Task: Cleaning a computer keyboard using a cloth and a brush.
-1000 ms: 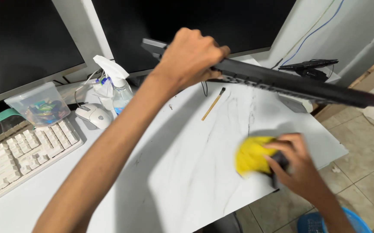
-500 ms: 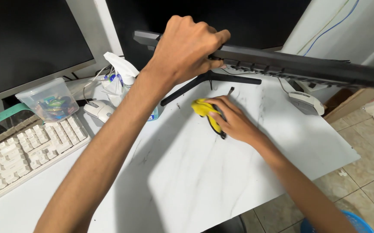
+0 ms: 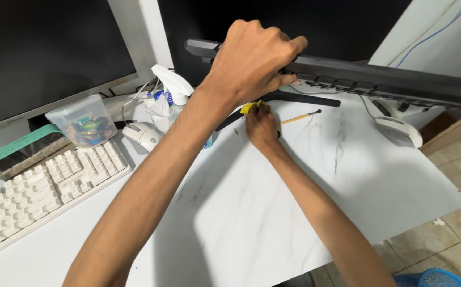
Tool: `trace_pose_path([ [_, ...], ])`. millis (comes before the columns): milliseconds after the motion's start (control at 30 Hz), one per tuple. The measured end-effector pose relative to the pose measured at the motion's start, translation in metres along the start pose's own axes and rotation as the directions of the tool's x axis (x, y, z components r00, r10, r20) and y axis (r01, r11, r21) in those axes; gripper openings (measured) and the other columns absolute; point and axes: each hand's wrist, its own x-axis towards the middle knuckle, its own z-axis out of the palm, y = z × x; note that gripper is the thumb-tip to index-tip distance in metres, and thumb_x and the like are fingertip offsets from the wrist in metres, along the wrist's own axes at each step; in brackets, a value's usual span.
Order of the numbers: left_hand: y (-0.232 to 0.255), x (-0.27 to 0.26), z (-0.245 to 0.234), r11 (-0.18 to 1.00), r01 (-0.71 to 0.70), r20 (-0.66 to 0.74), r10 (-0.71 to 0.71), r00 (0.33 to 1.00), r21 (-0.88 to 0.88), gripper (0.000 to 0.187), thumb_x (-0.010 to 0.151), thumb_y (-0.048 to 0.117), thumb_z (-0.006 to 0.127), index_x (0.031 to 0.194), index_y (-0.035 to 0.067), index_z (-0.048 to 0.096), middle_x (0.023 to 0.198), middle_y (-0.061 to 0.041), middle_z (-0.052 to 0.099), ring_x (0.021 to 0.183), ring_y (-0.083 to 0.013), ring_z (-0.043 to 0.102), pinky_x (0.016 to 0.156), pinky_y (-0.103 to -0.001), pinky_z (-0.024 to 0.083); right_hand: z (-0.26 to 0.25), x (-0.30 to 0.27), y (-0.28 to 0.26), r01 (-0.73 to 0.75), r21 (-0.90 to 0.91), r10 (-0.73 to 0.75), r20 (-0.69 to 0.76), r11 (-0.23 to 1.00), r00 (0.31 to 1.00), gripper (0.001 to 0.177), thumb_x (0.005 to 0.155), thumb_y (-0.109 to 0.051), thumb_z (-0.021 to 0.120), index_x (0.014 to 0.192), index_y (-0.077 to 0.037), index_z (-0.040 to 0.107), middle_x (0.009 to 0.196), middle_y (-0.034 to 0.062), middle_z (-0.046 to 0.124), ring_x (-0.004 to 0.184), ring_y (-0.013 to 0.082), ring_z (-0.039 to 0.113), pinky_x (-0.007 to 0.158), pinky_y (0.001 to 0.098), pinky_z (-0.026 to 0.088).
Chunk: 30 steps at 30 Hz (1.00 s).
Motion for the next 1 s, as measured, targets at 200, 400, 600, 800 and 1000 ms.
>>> trace_pose_path([
  [200, 0.003, 0.000, -0.004, 1.000, -0.021, -0.073, 0.020, 0.997, -0.011, 0.051, 0.064, 0.050, 0.091, 0.093, 0.011, 0.076, 0.060, -0.006, 0.067, 0.062, -0.0295, 0.068, 0.052, -0.042, 0.049, -0.080, -0.020, -0.036, 0.028, 0.355, -0.028, -0.006, 0.934, 1.000, 0.026, 0.099, -0.011, 0.061, 0.119, -0.001, 0.073, 0.131, 0.0256, 0.065, 0.106, 0.0384, 0.069, 0.090, 0.0434, 0.056],
  [400, 0.010, -0.002, -0.001, 0.999, -0.039, -0.014, 0.039, 0.999, -0.034, 0.046, 0.069, 0.045, 0.091, 0.094, 0.010, 0.075, 0.062, -0.008, 0.067, 0.062, -0.0323, 0.068, 0.053, -0.044, 0.049, -0.142, -0.060, -0.126, 0.138, 0.611, -0.165, -0.012, 0.779, 0.986, 0.020, 0.096, -0.008, 0.065, 0.113, -0.004, 0.074, 0.126, 0.0130, 0.071, 0.116, 0.0320, 0.071, 0.093, 0.0401, 0.057],
  [600, 0.012, -0.009, -0.012, 0.994, -0.103, 0.037, 0.102, 0.994, 0.032, 0.048, 0.068, 0.048, 0.091, 0.091, 0.009, 0.074, 0.062, -0.008, 0.067, 0.060, -0.0328, 0.068, 0.051, -0.044, 0.049, -0.143, -0.112, -0.199, 0.197, 0.570, -0.141, -0.142, 0.798, 0.980, 0.020, 0.097, -0.008, 0.066, 0.114, 0.001, 0.069, 0.124, 0.0178, 0.069, 0.124, 0.0382, 0.064, 0.099, 0.0465, 0.054],
  [800, 0.018, -0.024, -0.018, 0.994, -0.069, 0.133, 0.057, 0.989, 0.086, 0.051, 0.069, 0.052, 0.090, 0.090, 0.009, 0.074, 0.058, -0.009, 0.066, 0.057, -0.0313, 0.068, 0.048, -0.042, 0.048, -0.094, -0.192, -0.304, 0.263, -0.004, -0.264, -0.017, 0.965, 0.964, 0.057, 0.066, 0.001, 0.057, 0.121, 0.000, 0.074, 0.125, 0.0210, 0.070, 0.118, 0.0303, 0.066, 0.097, 0.0350, 0.056],
  [1000, 0.030, -0.036, -0.027, 0.999, 0.021, 0.202, -0.031, 0.979, 0.048, 0.052, 0.069, 0.052, 0.088, 0.098, 0.010, 0.075, 0.056, -0.009, 0.066, 0.052, -0.0308, 0.067, 0.046, -0.042, 0.047, -0.136, -0.214, -0.387, 0.048, 0.783, -0.476, 0.327, 0.620, 0.816, 0.011, 0.091, -0.009, 0.060, 0.090, 0.000, 0.067, 0.092, 0.0223, 0.070, 0.088, 0.0377, 0.068, 0.080, 0.0500, 0.052],
])
